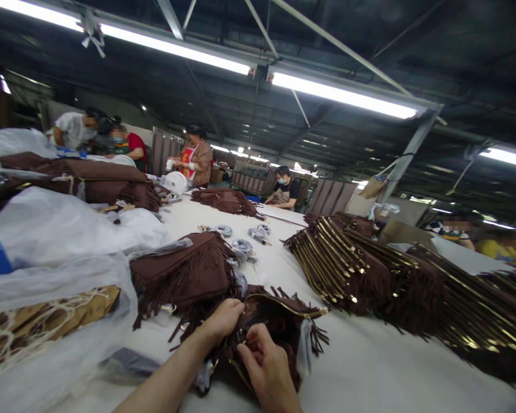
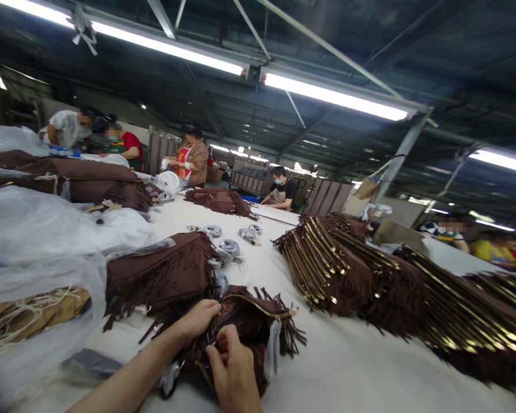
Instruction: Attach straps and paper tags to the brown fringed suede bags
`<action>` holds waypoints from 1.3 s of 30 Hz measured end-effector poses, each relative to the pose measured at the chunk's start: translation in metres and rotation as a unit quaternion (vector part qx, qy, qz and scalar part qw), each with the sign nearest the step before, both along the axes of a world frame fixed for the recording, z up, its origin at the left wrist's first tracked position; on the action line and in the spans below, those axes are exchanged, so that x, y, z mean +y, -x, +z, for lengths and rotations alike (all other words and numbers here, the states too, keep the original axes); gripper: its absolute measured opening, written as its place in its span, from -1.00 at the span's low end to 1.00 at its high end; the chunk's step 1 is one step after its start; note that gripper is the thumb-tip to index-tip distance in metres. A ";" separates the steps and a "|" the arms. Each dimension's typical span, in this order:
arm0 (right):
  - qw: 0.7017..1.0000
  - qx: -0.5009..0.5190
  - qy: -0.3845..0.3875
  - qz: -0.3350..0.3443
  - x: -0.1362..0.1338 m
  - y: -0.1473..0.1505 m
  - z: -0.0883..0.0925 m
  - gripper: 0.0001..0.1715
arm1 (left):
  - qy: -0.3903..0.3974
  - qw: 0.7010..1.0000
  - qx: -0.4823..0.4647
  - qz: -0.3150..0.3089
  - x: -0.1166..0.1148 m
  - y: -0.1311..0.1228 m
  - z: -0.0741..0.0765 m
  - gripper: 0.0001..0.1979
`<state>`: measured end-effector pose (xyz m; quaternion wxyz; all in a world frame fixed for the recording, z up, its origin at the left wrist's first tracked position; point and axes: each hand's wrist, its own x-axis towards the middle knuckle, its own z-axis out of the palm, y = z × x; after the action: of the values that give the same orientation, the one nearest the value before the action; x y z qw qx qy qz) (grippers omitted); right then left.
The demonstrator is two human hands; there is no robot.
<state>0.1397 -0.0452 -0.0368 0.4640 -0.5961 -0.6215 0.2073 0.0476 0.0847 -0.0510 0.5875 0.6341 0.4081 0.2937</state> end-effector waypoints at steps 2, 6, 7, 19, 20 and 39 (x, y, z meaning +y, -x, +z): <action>0.998 -0.055 -0.022 -0.006 0.000 0.004 0.003 -0.95 | -0.010 1.000 0.007 0.008 0.000 -0.001 -0.002 -0.62; 0.983 -0.175 -0.056 -0.014 0.001 0.006 0.002 -0.84 | -0.033 0.999 0.023 0.023 0.000 -0.002 -0.003 -0.65; 0.978 -0.200 -0.064 -0.015 0.001 0.005 0.000 -0.82 | -0.041 0.998 0.026 0.026 0.000 -0.002 -0.003 -0.67; 0.924 -0.339 -0.151 -0.097 0.008 -0.004 -0.030 -0.85 | -0.142 0.987 0.072 0.014 -0.005 -0.004 0.003 -0.78; 0.928 -0.322 -0.166 -0.087 0.010 -0.005 -0.031 -0.85 | -0.148 0.986 0.075 0.011 -0.006 -0.004 0.003 -0.77; 0.971 -0.219 -0.079 -0.059 -0.004 0.013 -0.011 -0.74 | -0.119 0.991 0.055 0.009 0.001 -0.002 -0.001 -0.71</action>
<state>0.1269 -0.0494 -0.0474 0.3738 -0.6240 -0.6862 -0.0053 0.0494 0.0852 -0.0521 0.4823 0.7108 0.4076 0.3099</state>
